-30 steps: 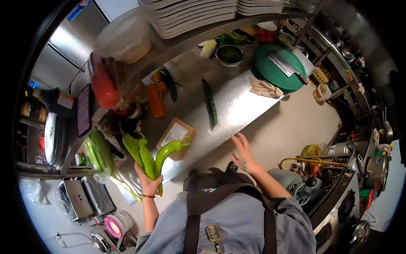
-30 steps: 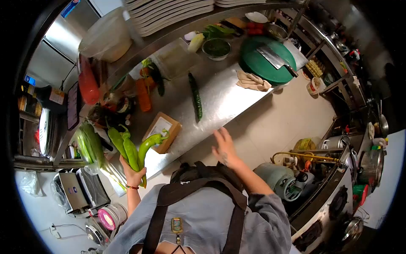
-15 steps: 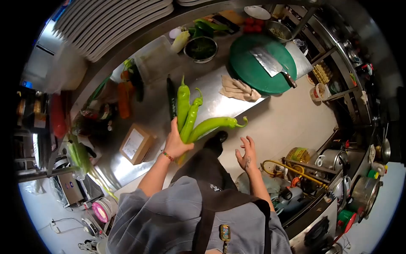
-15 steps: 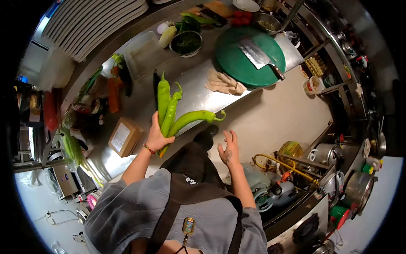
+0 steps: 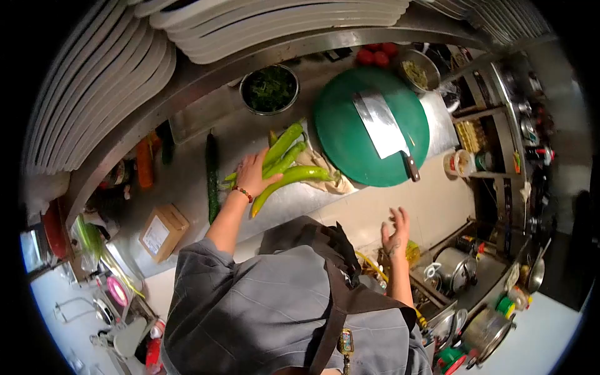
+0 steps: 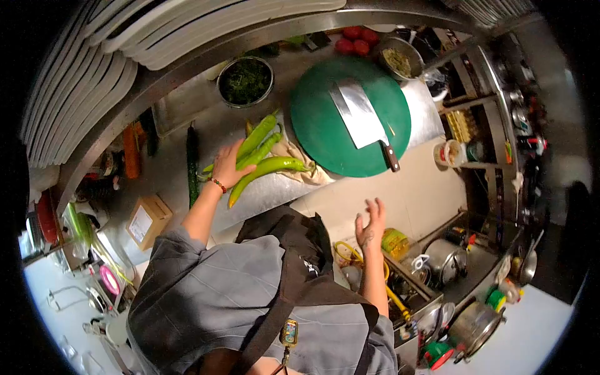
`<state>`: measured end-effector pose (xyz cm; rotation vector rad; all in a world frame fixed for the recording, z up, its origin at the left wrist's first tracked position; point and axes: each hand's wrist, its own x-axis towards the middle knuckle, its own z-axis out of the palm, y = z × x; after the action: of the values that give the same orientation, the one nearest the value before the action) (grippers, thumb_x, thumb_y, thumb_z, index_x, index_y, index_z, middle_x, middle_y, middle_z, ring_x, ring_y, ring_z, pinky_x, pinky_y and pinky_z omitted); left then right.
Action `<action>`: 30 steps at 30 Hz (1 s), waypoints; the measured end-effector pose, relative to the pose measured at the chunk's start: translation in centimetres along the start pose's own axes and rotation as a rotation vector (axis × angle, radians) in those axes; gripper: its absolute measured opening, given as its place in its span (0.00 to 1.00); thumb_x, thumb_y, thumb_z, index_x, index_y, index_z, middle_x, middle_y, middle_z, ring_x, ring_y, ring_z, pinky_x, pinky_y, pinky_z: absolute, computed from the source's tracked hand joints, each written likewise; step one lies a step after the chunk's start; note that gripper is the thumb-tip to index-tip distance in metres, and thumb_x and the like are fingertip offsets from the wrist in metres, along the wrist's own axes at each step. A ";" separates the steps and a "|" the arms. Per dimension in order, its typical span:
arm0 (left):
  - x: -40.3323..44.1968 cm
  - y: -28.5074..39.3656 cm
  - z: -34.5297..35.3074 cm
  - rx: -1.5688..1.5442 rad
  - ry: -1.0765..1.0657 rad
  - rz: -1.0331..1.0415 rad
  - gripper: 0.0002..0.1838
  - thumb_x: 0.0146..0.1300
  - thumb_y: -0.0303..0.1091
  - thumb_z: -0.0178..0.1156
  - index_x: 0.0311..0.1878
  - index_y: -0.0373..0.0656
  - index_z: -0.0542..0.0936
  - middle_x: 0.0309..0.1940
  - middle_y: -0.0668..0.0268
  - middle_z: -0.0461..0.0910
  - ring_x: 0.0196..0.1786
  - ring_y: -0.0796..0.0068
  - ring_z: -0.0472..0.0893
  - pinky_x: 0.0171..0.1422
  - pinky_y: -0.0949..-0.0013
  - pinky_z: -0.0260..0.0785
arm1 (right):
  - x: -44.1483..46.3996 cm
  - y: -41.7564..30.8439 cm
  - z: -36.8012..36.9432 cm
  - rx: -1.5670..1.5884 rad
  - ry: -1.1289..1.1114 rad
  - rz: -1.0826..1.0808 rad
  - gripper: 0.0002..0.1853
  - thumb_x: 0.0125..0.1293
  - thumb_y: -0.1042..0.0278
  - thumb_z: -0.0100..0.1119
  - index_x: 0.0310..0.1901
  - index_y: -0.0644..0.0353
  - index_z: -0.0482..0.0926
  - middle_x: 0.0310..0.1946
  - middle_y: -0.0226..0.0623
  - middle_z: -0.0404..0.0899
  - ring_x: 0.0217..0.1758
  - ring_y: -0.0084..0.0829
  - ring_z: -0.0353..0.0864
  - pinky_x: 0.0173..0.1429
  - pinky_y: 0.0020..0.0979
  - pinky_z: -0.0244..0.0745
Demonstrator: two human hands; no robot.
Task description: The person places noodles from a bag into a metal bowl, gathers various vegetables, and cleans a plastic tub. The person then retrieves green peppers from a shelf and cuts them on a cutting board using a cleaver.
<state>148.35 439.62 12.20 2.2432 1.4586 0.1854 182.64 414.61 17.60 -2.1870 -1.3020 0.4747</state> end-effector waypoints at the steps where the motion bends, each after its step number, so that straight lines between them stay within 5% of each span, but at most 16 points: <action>1: 0.6 -0.5 0.7 0.010 0.005 -0.022 0.43 0.50 0.53 0.66 0.68 0.48 0.60 0.58 0.56 0.69 0.57 0.50 0.71 0.61 0.50 0.62 | 2.0 0.4 -0.3 0.006 0.076 -0.027 0.24 0.55 0.78 0.58 0.56 0.59 0.71 0.59 0.50 0.65 0.45 0.43 0.76 0.53 0.37 0.72; 4: 1.6 -1.3 1.3 -0.126 -0.089 -0.215 0.42 0.51 0.52 0.65 0.67 0.47 0.61 0.55 0.53 0.72 0.56 0.49 0.72 0.59 0.51 0.64 | 7.8 0.9 -0.5 0.005 0.149 -0.088 0.24 0.56 0.76 0.58 0.57 0.59 0.71 0.58 0.51 0.67 0.54 0.46 0.73 0.59 0.39 0.69; 6: 1.9 -0.6 1.0 -0.067 0.126 -0.177 0.38 0.53 0.49 0.65 0.64 0.44 0.64 0.51 0.51 0.74 0.53 0.48 0.74 0.56 0.53 0.66 | 11.7 0.5 -1.1 0.040 0.148 -0.171 0.25 0.55 0.77 0.58 0.57 0.63 0.70 0.57 0.51 0.69 0.61 0.49 0.68 0.65 0.42 0.63; 11: -1.4 11.3 -8.8 -0.249 0.293 -0.171 0.31 0.49 0.42 0.70 0.55 0.41 0.70 0.46 0.51 0.78 0.48 0.49 0.77 0.49 0.56 0.70 | 18.6 -8.9 -3.3 0.221 -0.115 -0.766 0.34 0.54 0.79 0.59 0.65 0.64 0.61 0.64 0.53 0.62 0.68 0.51 0.61 0.69 0.44 0.57; 13: -2.6 14.6 -9.8 -0.393 0.127 -0.049 0.28 0.47 0.41 0.72 0.50 0.40 0.74 0.44 0.52 0.78 0.47 0.52 0.78 0.48 0.58 0.71 | 20.0 -11.7 -4.5 0.261 -0.225 -0.974 0.37 0.53 0.75 0.63 0.66 0.64 0.60 0.66 0.54 0.59 0.70 0.52 0.57 0.71 0.46 0.53; 15: -4.1 17.1 -8.1 -0.291 0.204 0.014 0.24 0.47 0.39 0.72 0.46 0.38 0.76 0.43 0.53 0.79 0.45 0.53 0.79 0.48 0.60 0.71 | 21.1 -12.8 -6.8 0.141 -0.354 -1.162 0.27 0.55 0.69 0.63 0.58 0.64 0.68 0.55 0.53 0.70 0.60 0.50 0.69 0.61 0.43 0.66; 16: -4.6 18.6 -7.6 -0.290 0.210 0.015 0.25 0.47 0.39 0.72 0.47 0.38 0.76 0.42 0.53 0.79 0.45 0.53 0.78 0.49 0.60 0.71 | 21.3 -11.9 -7.5 0.146 -0.355 -1.157 0.27 0.55 0.69 0.63 0.58 0.64 0.68 0.55 0.53 0.70 0.60 0.50 0.69 0.61 0.43 0.66; 18: -5.3 21.1 -6.8 -0.297 0.198 0.042 0.26 0.47 0.38 0.71 0.47 0.37 0.75 0.40 0.53 0.79 0.44 0.53 0.78 0.49 0.60 0.71 | 21.0 -9.5 -9.2 0.007 -0.685 -0.970 0.16 0.57 0.65 0.63 0.45 0.62 0.74 0.37 0.46 0.77 0.41 0.46 0.78 0.42 0.40 0.74; 19: -5.7 22.0 -6.4 -0.312 0.101 0.042 0.25 0.47 0.37 0.70 0.48 0.38 0.75 0.39 0.53 0.78 0.44 0.52 0.78 0.48 0.60 0.71 | 20.6 -8.2 -9.7 0.048 -0.644 -0.997 0.12 0.58 0.62 0.63 0.34 0.60 0.74 0.24 0.41 0.75 0.27 0.44 0.77 0.30 0.40 0.71; 24: -3.9 30.4 -5.4 -0.433 -0.271 0.056 0.19 0.51 0.28 0.62 0.47 0.41 0.72 0.35 0.53 0.78 0.40 0.50 0.78 0.43 0.60 0.70 | 17.6 -5.6 -12.1 0.433 -1.061 -0.820 0.15 0.64 0.57 0.57 0.29 0.60 0.73 0.16 0.48 0.71 0.23 0.54 0.73 0.27 0.45 0.67; 30: -0.5 32.4 -5.5 -0.456 -0.248 0.349 0.15 0.50 0.33 0.63 0.40 0.43 0.73 0.29 0.54 0.77 0.34 0.48 0.77 0.35 0.55 0.69 | 17.4 -5.6 -14.8 0.338 -0.988 -0.773 0.15 0.65 0.62 0.55 0.25 0.63 0.71 0.16 0.50 0.71 0.23 0.54 0.73 0.28 0.45 0.66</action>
<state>173.15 429.94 31.50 2.0324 0.7935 0.3031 195.12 428.07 32.29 -0.9822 -2.1840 1.3866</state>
